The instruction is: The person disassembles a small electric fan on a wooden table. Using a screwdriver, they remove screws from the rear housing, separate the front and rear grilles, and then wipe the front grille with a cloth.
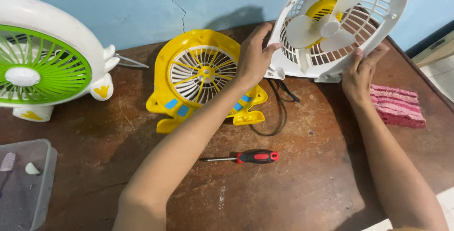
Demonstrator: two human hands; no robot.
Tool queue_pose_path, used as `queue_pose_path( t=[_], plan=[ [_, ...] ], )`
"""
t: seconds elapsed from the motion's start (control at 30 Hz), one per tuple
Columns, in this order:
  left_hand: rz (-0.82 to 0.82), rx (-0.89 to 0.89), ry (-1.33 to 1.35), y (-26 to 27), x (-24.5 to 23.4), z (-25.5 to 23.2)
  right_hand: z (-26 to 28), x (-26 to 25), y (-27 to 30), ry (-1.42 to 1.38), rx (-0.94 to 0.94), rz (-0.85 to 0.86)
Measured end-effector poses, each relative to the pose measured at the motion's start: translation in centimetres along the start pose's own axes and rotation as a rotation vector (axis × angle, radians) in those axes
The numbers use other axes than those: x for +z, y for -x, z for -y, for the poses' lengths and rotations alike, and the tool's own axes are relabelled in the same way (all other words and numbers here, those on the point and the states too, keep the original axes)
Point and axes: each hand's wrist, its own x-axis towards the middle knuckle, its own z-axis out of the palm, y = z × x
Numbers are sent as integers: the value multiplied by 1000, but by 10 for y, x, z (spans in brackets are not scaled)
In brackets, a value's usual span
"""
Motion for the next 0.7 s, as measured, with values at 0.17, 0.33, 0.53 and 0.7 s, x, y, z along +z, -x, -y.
queue_pose_path(
  t=[0.17, 0.33, 0.53, 0.7],
  plan=[
    [-61, 43, -7, -14, 8, 1, -20, 0, -3, 36, -14, -9],
    [-51, 16, -48, -28, 5, 10, -15, -1, -3, 29, 92, 59],
    [-36, 41, -165, -28, -3, 22, 3, 4, 0, -19, 24, 108],
    [98, 15, -244, -13, -31, 14, 24, 3, -5, -44, 66, 115]
  ],
)
